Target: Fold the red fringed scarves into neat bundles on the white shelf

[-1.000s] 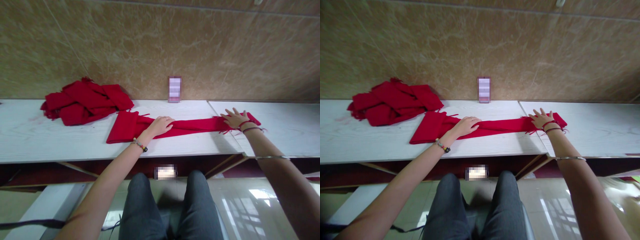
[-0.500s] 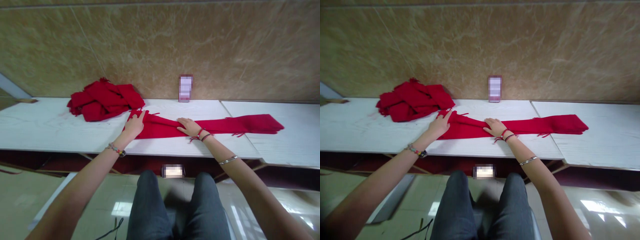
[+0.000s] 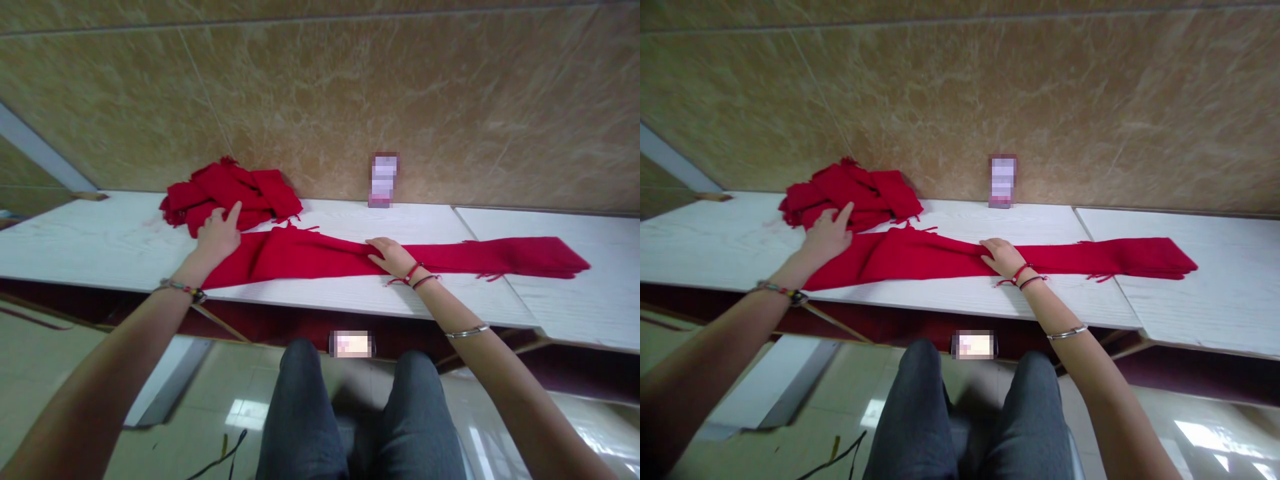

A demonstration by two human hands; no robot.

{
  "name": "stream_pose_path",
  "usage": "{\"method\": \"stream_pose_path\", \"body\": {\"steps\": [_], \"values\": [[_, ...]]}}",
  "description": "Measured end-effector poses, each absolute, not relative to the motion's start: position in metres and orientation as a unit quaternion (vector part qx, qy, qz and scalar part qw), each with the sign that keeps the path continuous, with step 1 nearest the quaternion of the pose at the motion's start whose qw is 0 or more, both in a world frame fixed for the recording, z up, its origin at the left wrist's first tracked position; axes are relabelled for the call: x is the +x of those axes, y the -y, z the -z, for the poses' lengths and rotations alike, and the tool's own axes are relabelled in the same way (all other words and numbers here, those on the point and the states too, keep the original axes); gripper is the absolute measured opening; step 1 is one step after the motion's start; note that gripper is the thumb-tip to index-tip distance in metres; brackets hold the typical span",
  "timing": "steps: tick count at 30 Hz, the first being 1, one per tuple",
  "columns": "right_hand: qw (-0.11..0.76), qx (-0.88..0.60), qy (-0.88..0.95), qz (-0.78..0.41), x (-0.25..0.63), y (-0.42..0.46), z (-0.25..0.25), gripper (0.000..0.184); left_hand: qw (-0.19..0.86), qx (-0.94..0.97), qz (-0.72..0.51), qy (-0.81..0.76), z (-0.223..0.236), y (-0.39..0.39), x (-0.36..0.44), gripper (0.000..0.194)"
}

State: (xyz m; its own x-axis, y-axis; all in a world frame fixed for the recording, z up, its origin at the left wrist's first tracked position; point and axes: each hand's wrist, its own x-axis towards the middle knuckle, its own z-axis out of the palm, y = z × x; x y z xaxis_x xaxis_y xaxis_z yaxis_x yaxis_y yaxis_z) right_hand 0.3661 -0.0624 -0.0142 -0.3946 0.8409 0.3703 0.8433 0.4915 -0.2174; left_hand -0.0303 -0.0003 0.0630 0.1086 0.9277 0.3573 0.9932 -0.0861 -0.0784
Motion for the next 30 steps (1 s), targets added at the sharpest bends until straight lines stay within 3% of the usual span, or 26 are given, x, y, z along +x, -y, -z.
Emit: {"method": "stream_pose_path", "body": {"steps": [8,12,15,18,21,26,30], "values": [[0.229,-0.52,0.823,-0.007,0.38,0.063,0.01,0.036,0.053,-0.869,0.152,0.469,-0.025,-0.03,0.099,0.041],[0.242,-0.521,0.818,-0.033,0.385,0.063,0.008,0.037,-0.057,-0.927,0.166,0.332,-0.01,-0.036,0.122,0.038],[0.25,-0.516,0.818,-0.046,0.385,0.064,0.006,0.041,-0.089,-0.932,0.153,0.315,-0.007,-0.029,0.122,0.041],[0.249,-0.512,0.82,-0.055,0.383,0.066,0.002,0.045,-0.069,-0.936,0.141,0.315,-0.012,-0.02,0.12,0.041],[0.265,-0.521,0.81,-0.041,0.382,0.068,-0.003,0.046,-0.024,-0.939,0.157,0.305,-0.019,-0.012,0.12,0.029],[0.293,-0.542,0.787,0.008,0.387,0.071,-0.009,0.033,0.062,-0.921,0.2,0.328,-0.032,0.003,0.12,0.018],[0.19,-0.56,0.806,0.012,0.39,0.083,-0.014,0.027,0.101,-0.932,0.131,0.322,-0.043,0.018,0.114,0.021]]}}
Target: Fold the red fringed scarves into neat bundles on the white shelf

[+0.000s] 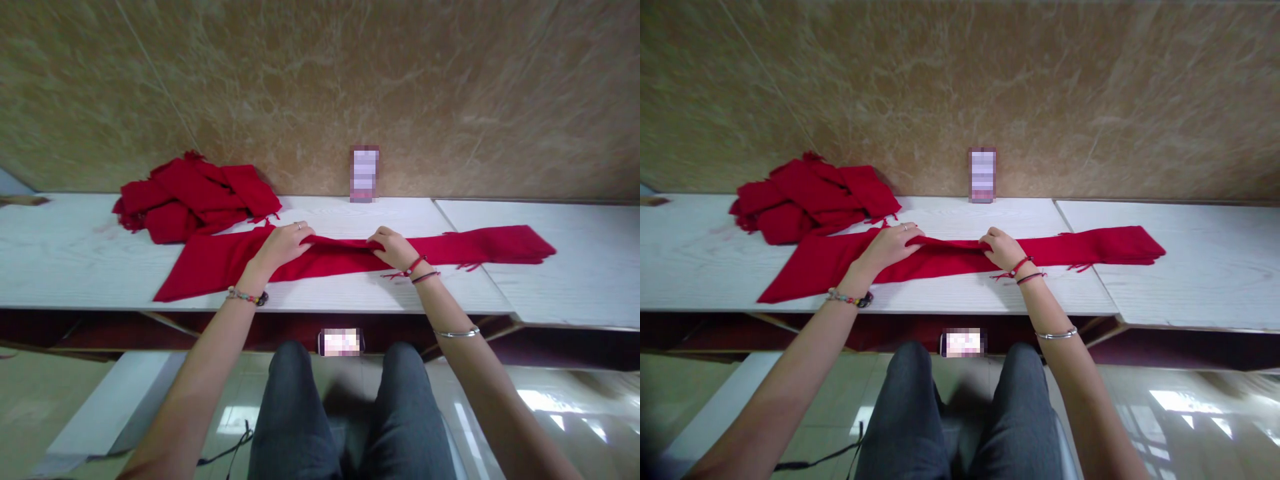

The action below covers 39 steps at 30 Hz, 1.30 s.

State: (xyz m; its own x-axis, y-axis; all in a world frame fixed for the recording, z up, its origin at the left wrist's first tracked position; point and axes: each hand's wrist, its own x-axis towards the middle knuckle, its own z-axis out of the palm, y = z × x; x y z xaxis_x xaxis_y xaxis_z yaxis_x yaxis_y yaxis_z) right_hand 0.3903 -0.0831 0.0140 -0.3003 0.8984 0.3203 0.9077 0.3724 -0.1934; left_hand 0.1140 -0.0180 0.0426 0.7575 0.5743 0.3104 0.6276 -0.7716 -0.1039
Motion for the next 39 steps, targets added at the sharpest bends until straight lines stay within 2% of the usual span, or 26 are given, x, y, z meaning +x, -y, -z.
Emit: {"method": "stream_pose_path", "body": {"steps": [2,4,8,13,18,21,23,26,29,31,35,39], "values": [[0.136,-0.567,0.812,0.017,0.392,0.094,-0.018,0.029,0.114,-0.941,0.072,0.31,-0.049,0.027,0.11,0.021],[0.122,-0.564,0.816,0.037,0.394,0.105,-0.021,0.03,0.131,-0.945,0.029,0.299,-0.055,0.036,0.106,0.021],[0.151,-0.542,0.823,0.076,0.402,0.12,-0.019,0.03,0.146,-0.943,-0.026,0.298,-0.057,0.051,0.101,0.025],[0.181,-0.493,0.851,0.024,0.412,0.127,0.002,0.03,0.107,-0.941,-0.099,0.305,-0.046,0.055,0.099,0.038],[0.254,-0.501,0.827,-0.011,0.42,0.133,0.01,0.035,0.087,-0.934,-0.094,0.333,-0.054,0.062,0.106,0.037],[0.257,-0.548,0.796,0.012,0.423,0.133,0.009,0.037,0.088,-0.94,-0.058,0.325,-0.057,0.069,0.128,0.046],[0.23,-0.593,0.771,0.029,0.426,0.133,0.008,0.039,0.09,-0.951,-0.022,0.297,-0.052,0.072,0.15,0.049],[0.134,-0.634,0.761,0.013,0.429,0.137,0.009,0.043,0.063,-0.967,0.026,0.246,-0.039,0.071,0.183,0.052],[0.054,-0.629,0.776,-0.001,0.431,0.143,0.01,0.045,-0.011,-0.976,-0.011,0.219,-0.027,0.066,0.199,0.056],[0.042,-0.63,0.775,0.002,0.433,0.148,0.009,0.046,-0.054,-0.974,-0.058,0.211,-0.022,0.062,0.199,0.057],[0.068,-0.647,0.759,-0.003,0.435,0.151,0.007,0.046,-0.078,-0.973,-0.073,0.203,-0.02,0.059,0.188,0.053],[0.139,-0.682,0.718,0.028,0.436,0.144,0.003,0.046,-0.085,-0.971,-0.082,0.21,-0.025,0.058,0.189,0.048]]}}
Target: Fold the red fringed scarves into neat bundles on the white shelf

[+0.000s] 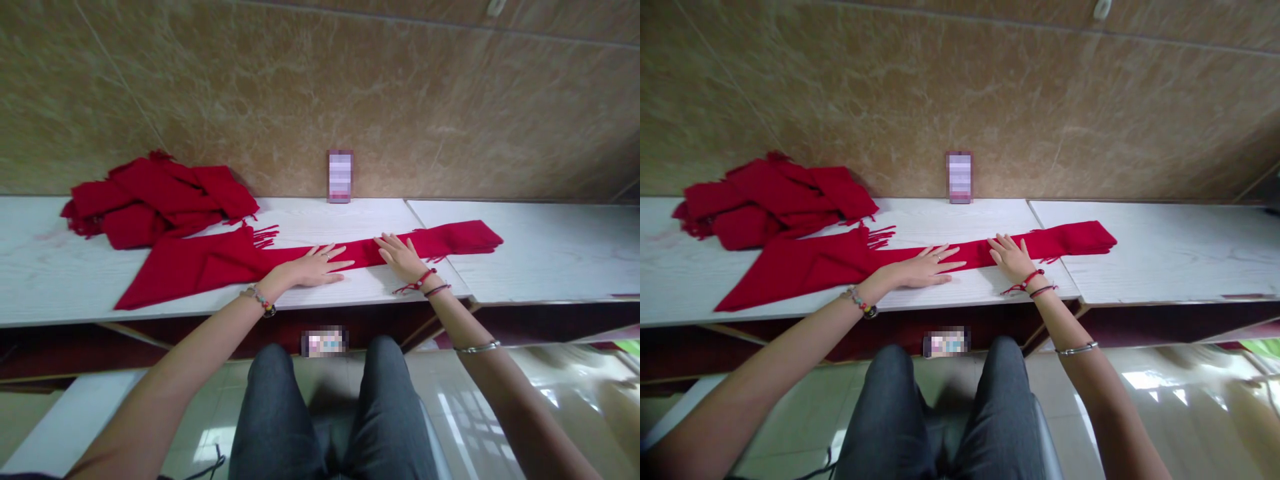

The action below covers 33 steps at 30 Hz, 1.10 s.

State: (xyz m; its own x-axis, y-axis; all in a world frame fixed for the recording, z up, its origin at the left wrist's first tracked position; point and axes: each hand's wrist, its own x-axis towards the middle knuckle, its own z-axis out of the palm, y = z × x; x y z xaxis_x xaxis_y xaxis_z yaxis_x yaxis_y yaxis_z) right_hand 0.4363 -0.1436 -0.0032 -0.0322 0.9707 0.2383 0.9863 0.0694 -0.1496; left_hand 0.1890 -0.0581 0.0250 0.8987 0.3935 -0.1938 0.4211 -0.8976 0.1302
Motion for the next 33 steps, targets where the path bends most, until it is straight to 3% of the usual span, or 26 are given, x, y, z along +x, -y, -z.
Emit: {"method": "stream_pose_path", "body": {"steps": [3,6,20,33], "values": [[0.142,-0.69,0.708,0.044,0.432,0.133,0.0,0.046,0.081,0.973,0.04,-0.21,-0.025,0.056,0.201,0.042],[0.079,-0.682,0.727,0.031,0.424,0.124,0.001,0.047,0.058,0.978,-0.002,-0.2,-0.019,0.054,0.213,0.043],[-0.039,-0.747,0.659,0.08,0.517,0.131,-0.009,0.048,0.067,0.982,0.015,-0.177,-0.009,0.051,0.21,0.045],[-0.088,-0.753,0.65,0.054,0.517,0.132,0.008,0.053,0.066,0.985,0.021,-0.161,-0.009,0.045,0.203,0.045]]}}
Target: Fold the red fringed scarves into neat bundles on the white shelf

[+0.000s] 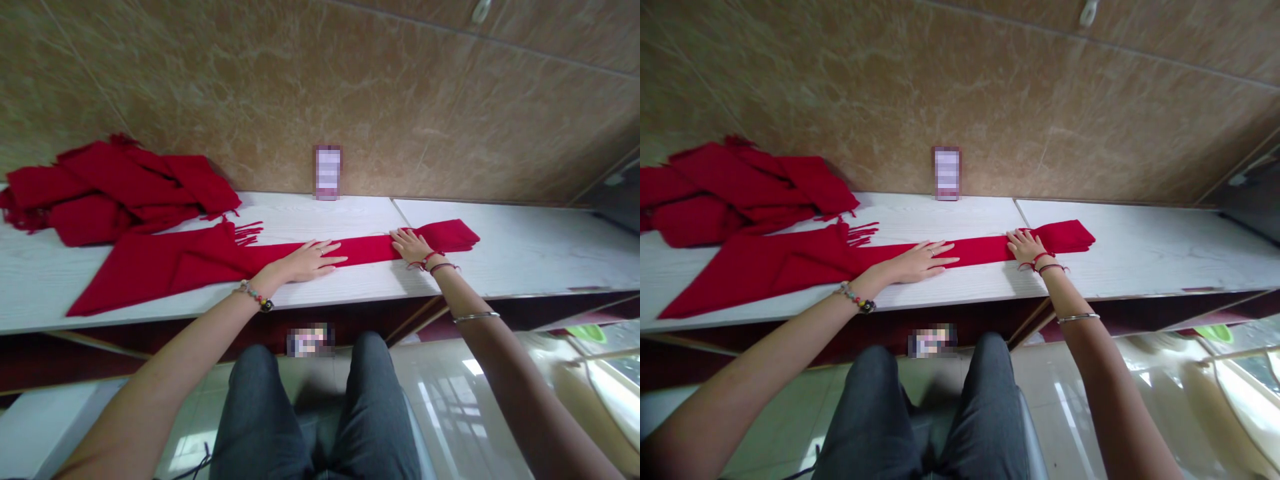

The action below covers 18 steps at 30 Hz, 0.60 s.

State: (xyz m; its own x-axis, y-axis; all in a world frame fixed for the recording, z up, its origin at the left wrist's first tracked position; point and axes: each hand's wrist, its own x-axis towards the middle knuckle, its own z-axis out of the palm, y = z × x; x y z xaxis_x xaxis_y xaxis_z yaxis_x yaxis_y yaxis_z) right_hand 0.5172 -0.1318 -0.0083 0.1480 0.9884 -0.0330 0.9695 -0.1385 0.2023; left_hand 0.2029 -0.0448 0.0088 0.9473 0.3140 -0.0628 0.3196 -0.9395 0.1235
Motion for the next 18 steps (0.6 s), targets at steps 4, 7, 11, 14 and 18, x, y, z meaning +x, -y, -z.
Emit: {"method": "stream_pose_path", "body": {"steps": [4,7,11,14,18], "values": [[0.075,0.771,-0.63,-0.053,0.518,0.133,0.004,0.052,0.064,0.984,0.019,-0.163,-0.009,0.046,0.203,0.045],[0.074,0.782,-0.618,-0.043,0.513,0.134,0.0,0.052,0.072,0.984,0.007,-0.162,-0.007,0.045,0.203,0.045],[0.035,0.779,-0.624,-0.058,0.49,0.129,-0.009,0.052,0.085,0.983,-0.006,-0.165,-0.006,0.045,0.204,0.044],[-0.011,0.723,-0.689,-0.047,0.458,0.118,-0.014,0.051,0.097,0.979,-0.031,-0.175,-0.005,0.043,0.205,0.044],[-0.049,0.657,-0.752,-0.024,0.419,0.101,-0.013,0.049,0.068,0.956,-0.091,-0.27,-0.002,0.041,0.205,0.046]]}}
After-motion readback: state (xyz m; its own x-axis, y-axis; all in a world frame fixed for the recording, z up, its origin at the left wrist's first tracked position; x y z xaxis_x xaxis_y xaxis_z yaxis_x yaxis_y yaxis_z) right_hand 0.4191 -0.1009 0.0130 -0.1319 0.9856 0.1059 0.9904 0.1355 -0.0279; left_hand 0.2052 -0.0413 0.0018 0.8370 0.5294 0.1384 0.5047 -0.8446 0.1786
